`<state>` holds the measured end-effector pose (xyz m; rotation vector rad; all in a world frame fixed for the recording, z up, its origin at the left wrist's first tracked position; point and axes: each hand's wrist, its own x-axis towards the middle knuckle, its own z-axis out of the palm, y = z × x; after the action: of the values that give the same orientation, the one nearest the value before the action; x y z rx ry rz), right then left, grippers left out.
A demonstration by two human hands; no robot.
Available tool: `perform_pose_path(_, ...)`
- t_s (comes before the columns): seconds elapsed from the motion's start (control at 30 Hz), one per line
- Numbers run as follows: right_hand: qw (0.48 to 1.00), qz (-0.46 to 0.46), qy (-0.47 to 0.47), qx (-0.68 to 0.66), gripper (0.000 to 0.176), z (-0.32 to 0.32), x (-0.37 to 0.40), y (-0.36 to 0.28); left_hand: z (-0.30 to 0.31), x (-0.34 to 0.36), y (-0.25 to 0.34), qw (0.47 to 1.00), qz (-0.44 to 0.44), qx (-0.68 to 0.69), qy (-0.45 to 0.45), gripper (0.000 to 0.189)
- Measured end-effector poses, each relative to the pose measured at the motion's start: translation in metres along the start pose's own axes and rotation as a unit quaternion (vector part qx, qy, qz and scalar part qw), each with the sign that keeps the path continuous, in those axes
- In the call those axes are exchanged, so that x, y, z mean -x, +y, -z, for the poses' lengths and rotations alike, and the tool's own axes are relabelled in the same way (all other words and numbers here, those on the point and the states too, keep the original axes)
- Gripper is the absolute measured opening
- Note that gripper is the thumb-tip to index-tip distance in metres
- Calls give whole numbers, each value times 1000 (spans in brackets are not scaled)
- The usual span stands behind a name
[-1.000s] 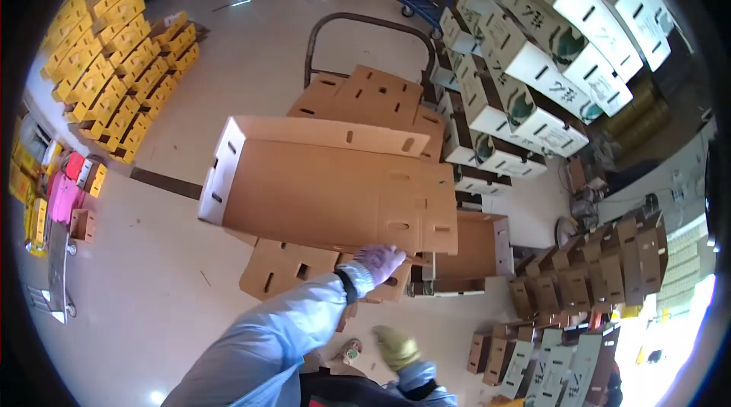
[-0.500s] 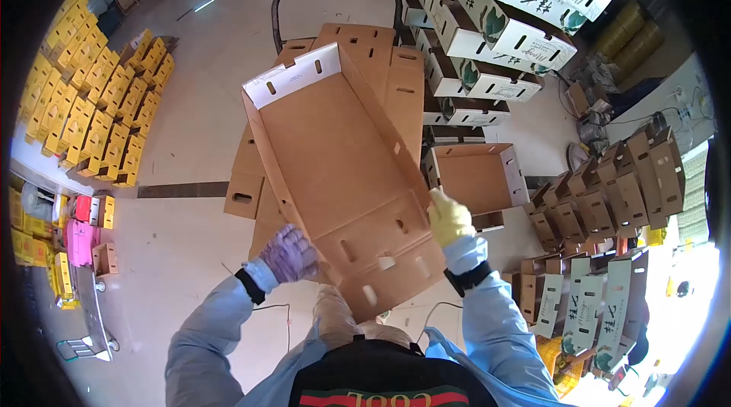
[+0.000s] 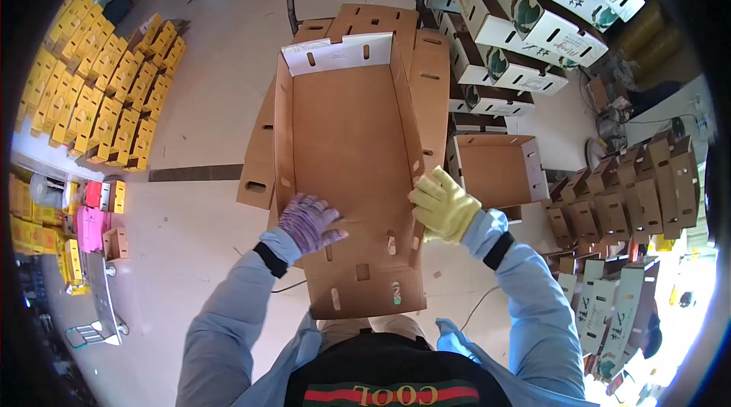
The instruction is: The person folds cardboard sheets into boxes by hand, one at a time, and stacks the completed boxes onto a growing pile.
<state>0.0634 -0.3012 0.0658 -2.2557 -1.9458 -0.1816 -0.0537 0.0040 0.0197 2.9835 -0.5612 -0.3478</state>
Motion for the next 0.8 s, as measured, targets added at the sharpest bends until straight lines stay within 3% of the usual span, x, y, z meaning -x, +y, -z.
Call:
perform_pose_path(0.07, 999, -44, 29, -7, 43, -14, -10, 1, 8, -18, 18, 991, 7, 64, -114, 56)
perform_pose_path(0.1, 995, -82, 54, -9, 38, -21, -14, 2, 2, -25, 26, 991, 4, 64, -116, 56)
perform_pose_path(0.17, 989, -106, 101, -14, 34, -40, -23, -1, -15, -37, 41, 993, 3, 76, 87, 53)
perform_pose_path(0.2, 982, -138, 129, 5, 34, -41, -26, -5, -9, -44, 51, 989, 23, 74, 123, 46)
perform_pose_path(0.3, 967, -209, 148, 7, 40, -38, -13, -18, -19, -66, 58, 997, -25, 24, 75, 43)
perform_pose_path(0.33, 941, -289, 174, 19, 45, -41, -2, -28, -17, -67, 59, 995, -27, 35, 93, 38)
perform_pose_path(0.4, 881, -429, 201, 8, 64, -65, 34, -63, -13, -69, 59, 995, -12, 66, 70, 37)
perform_pose_path(0.43, 830, -531, 161, -50, 70, -107, 62, -94, -12, -70, 58, 994, 8, 98, 48, 35)
perform_pose_path(0.47, 740, -647, -5, -186, 78, -111, 76, -125, -12, -69, 59, 990, -8, 98, 101, 30)
perform_pose_path(0.53, 648, -581, -97, -482, 83, -103, 101, -151, -13, -70, 53, 989, -24, 116, 84, 30)
perform_pose_path(0.57, 647, -584, -93, -481, 83, -95, 108, -148, -13, -73, 51, 988, -31, 136, 73, 31)
perform_pose_path(0.63, 461, -512, 150, -709, 86, -26, 95, -133, -9, -78, 51, 988, -21, 148, 33, 33)
perform_pose_path(0.67, 442, -440, 207, -754, 92, -7, 96, -122, -8, -83, 49, 988, -22, 153, 20, 34)
perform_pose_path(0.7, 442, -443, 213, -751, 92, 15, 85, -108, -6, -88, 46, 987, -23, 158, 10, 35)
perform_pose_path(0.77, 683, -434, 174, -561, 81, 48, 56, -75, 0, -95, 42, 988, -27, 150, -30, 39)
perform_pose_path(0.8, 682, -438, 180, -558, 81, 45, 46, -55, 1, -98, 40, 983, -23, 158, -89, 41)
